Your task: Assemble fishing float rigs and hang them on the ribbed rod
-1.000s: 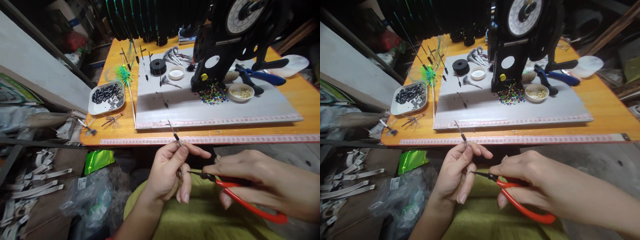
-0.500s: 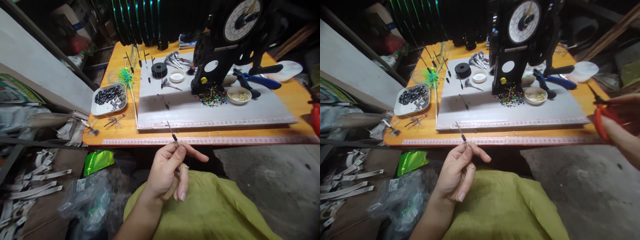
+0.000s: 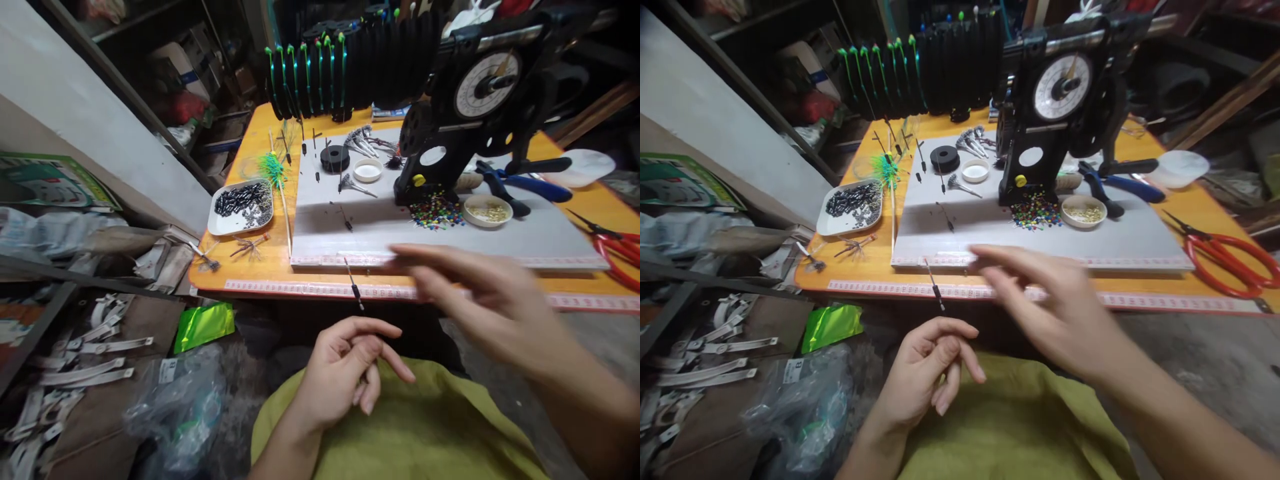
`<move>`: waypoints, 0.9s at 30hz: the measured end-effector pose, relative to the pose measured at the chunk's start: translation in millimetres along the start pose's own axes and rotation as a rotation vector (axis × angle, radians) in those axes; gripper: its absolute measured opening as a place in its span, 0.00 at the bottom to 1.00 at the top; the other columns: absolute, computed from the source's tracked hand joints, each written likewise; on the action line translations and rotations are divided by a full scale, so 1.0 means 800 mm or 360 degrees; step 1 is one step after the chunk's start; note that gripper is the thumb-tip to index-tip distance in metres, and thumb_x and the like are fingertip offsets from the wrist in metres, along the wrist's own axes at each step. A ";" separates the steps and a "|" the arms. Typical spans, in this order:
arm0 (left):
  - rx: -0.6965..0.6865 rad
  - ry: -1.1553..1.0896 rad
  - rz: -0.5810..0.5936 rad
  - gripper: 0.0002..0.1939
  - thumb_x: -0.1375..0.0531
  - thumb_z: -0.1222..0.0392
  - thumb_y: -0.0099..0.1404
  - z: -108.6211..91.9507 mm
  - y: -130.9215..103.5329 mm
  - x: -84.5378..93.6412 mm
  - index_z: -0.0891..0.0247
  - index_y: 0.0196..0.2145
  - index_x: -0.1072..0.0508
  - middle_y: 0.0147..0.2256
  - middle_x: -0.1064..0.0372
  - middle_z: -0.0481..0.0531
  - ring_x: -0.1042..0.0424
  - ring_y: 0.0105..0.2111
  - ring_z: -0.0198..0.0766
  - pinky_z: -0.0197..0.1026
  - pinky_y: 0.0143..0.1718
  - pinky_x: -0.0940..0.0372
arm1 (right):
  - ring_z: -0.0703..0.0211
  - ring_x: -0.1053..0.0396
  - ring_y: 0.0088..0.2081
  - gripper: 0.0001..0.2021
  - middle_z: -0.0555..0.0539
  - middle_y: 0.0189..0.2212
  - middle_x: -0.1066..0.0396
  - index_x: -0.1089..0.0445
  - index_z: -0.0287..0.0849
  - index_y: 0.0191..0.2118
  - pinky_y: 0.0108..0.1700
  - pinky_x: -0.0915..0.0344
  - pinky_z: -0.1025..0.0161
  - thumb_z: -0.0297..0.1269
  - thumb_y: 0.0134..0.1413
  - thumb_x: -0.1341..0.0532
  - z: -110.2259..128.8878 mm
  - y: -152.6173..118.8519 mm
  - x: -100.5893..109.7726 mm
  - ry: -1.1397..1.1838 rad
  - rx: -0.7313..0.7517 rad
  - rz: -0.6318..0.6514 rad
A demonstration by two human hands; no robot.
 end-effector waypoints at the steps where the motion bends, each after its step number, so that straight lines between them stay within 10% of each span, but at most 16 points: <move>1: -0.0014 0.0036 -0.0011 0.13 0.37 0.52 0.68 -0.001 -0.002 0.000 0.65 0.42 0.24 0.28 0.20 0.54 0.38 0.09 0.22 0.23 0.09 0.51 | 0.64 0.29 0.25 0.20 0.47 0.30 0.24 0.26 0.42 0.53 0.24 0.33 0.69 0.48 0.62 0.38 0.009 0.020 -0.034 0.0357 -0.0106 0.0232; 6: -0.0141 0.0184 -0.0262 0.15 0.40 0.48 0.69 -0.014 -0.014 0.018 0.65 0.40 0.28 0.24 0.22 0.50 0.32 0.11 0.25 0.23 0.13 0.45 | 0.73 0.37 0.16 0.15 0.53 0.24 0.30 0.27 0.38 0.41 0.16 0.40 0.74 0.46 0.59 0.35 0.046 0.055 -0.128 0.1437 -0.0396 0.0875; 16: -0.0310 0.0500 -0.0476 0.25 0.27 0.55 0.53 -0.074 -0.005 0.039 0.60 0.47 0.27 0.28 0.26 0.45 0.32 0.16 0.26 0.28 0.16 0.36 | 0.75 0.37 0.16 0.14 0.50 0.26 0.27 0.26 0.38 0.39 0.17 0.42 0.78 0.46 0.62 0.37 0.052 0.055 -0.119 0.1337 -0.0339 0.0813; 19: -0.0440 0.0645 -0.0448 0.16 0.35 0.47 0.63 -0.094 -0.002 0.031 0.65 0.36 0.26 0.25 0.27 0.48 0.34 0.14 0.27 0.29 0.14 0.39 | 0.74 0.38 0.15 0.16 0.51 0.24 0.29 0.26 0.38 0.39 0.16 0.41 0.77 0.49 0.62 0.37 0.049 0.053 -0.125 0.1266 -0.0406 0.0854; 27: 0.0031 0.0757 -0.0555 0.10 0.38 0.60 0.62 -0.031 -0.009 0.056 0.68 0.24 0.27 0.28 0.22 0.55 0.36 0.11 0.26 0.29 0.10 0.47 | 0.76 0.40 0.14 0.15 0.54 0.22 0.33 0.29 0.40 0.36 0.15 0.47 0.80 0.49 0.61 0.36 0.029 0.058 -0.126 0.1444 -0.0506 0.0667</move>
Point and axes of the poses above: each hand's wrist, its own y-axis towards the middle knuckle, its own x-axis out of the back of the hand, z = x × y, the point moved 8 cm from there along y, towards the middle knuckle
